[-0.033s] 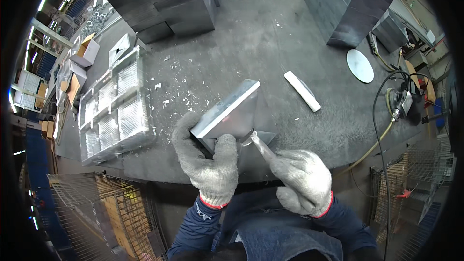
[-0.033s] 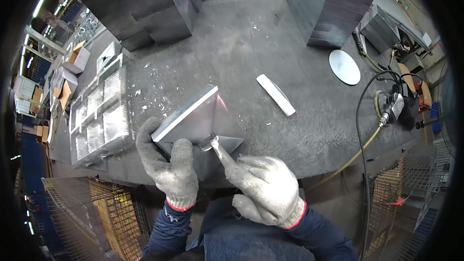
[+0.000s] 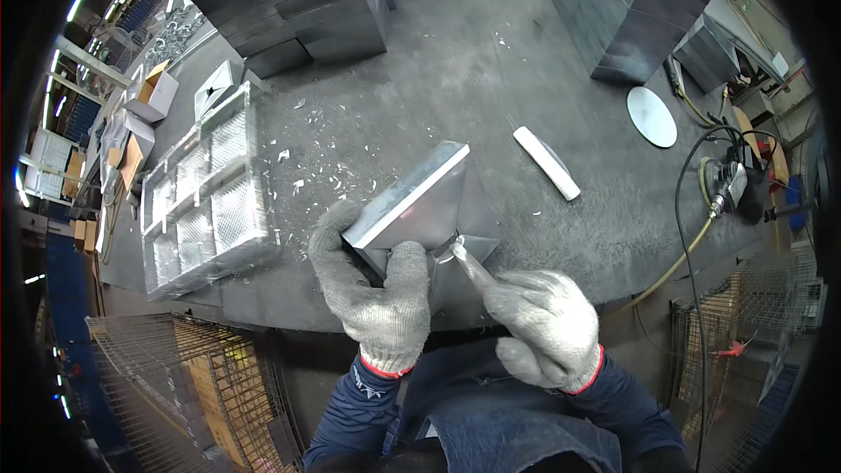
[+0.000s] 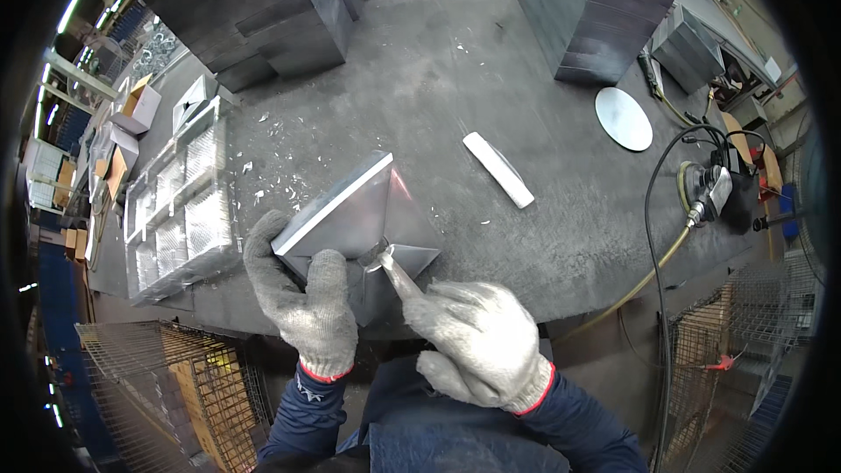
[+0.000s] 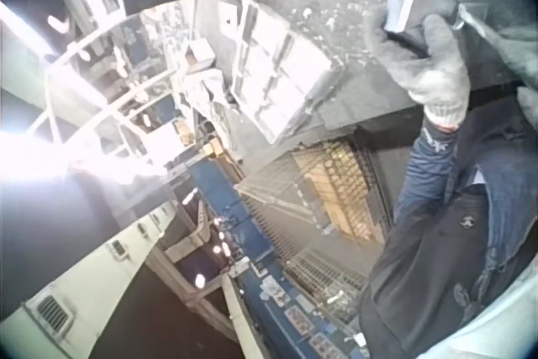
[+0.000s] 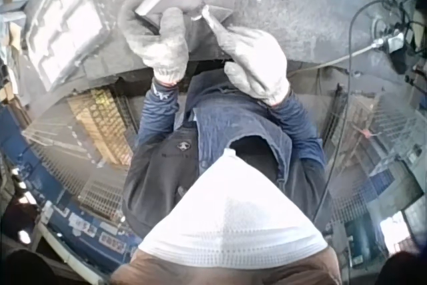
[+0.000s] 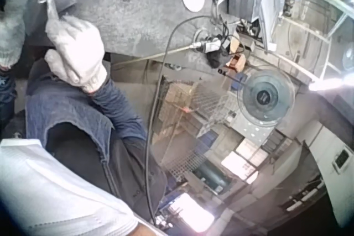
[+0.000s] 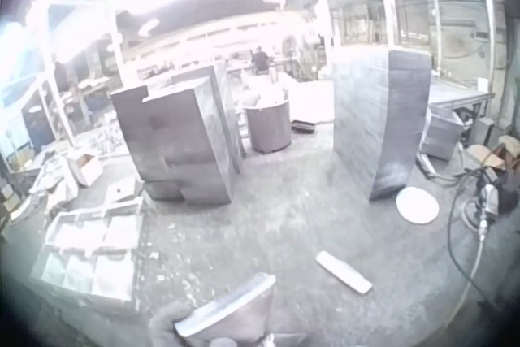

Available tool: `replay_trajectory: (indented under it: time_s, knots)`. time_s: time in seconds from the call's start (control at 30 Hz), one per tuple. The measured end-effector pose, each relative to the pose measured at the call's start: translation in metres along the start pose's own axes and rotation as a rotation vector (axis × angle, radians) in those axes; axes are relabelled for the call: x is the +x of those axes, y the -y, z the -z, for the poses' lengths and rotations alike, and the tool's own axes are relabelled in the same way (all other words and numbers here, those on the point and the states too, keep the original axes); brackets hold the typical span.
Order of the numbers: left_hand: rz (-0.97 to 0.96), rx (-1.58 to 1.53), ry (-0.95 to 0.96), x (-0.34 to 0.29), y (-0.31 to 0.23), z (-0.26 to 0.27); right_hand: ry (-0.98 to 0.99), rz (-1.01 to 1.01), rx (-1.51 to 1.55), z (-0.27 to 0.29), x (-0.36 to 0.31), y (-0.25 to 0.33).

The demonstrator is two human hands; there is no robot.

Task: The person smooths the edges and interior surfaces of a square metal component using a hand file.

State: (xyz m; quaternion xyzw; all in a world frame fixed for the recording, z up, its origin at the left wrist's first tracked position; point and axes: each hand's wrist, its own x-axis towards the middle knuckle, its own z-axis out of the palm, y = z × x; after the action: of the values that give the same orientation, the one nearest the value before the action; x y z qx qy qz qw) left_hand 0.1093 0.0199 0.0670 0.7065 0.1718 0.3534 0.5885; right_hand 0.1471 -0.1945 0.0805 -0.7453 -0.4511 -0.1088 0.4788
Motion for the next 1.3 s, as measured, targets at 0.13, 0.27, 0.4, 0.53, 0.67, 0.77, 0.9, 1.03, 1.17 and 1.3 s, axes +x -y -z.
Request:
replay_trajectory:
  time_s: [0.13,0.27,0.4,0.53,0.67,0.77,0.9,1.03,1.17,1.3]
  knots:
    - [0.001,0.036,-0.02,0.003,0.001,-0.001,0.049,-0.006,-0.076,-0.005,0.002,-0.006]
    - [-0.016,0.028,0.006,0.004,-0.002,-0.002,0.043,-0.004,-0.058,-0.008,0.007,-0.009]
    - [0.009,0.037,-0.005,0.004,-0.004,-0.002,0.049,0.014,-0.066,-0.009,0.008,-0.006]
    - [0.065,-0.029,-0.023,0.007,-0.005,-0.004,0.031,0.012,-0.097,-0.009,0.012,-0.006]
    - [-0.043,0.098,-0.03,0.011,-0.007,-0.007,0.044,0.13,0.044,-0.007,0.02,-0.004]
    - [0.074,0.068,-0.027,0.012,-0.01,-0.007,0.029,0.008,0.062,-0.01,0.024,-0.007]
    - [0.094,0.036,-0.018,0.018,-0.01,-0.007,-0.03,0.04,0.096,-0.012,0.016,-0.008]
    - [0.217,0.056,0.058,0.044,-0.011,-0.001,0.009,-0.047,0.212,0.0,0.01,-0.009]
    - [0.341,0.052,0.551,0.105,-0.025,0.018,0.12,-0.113,0.306,0.036,0.022,-0.014]
    - [0.271,0.423,1.237,0.167,-0.022,0.009,0.345,0.004,0.291,0.059,0.038,-0.022]
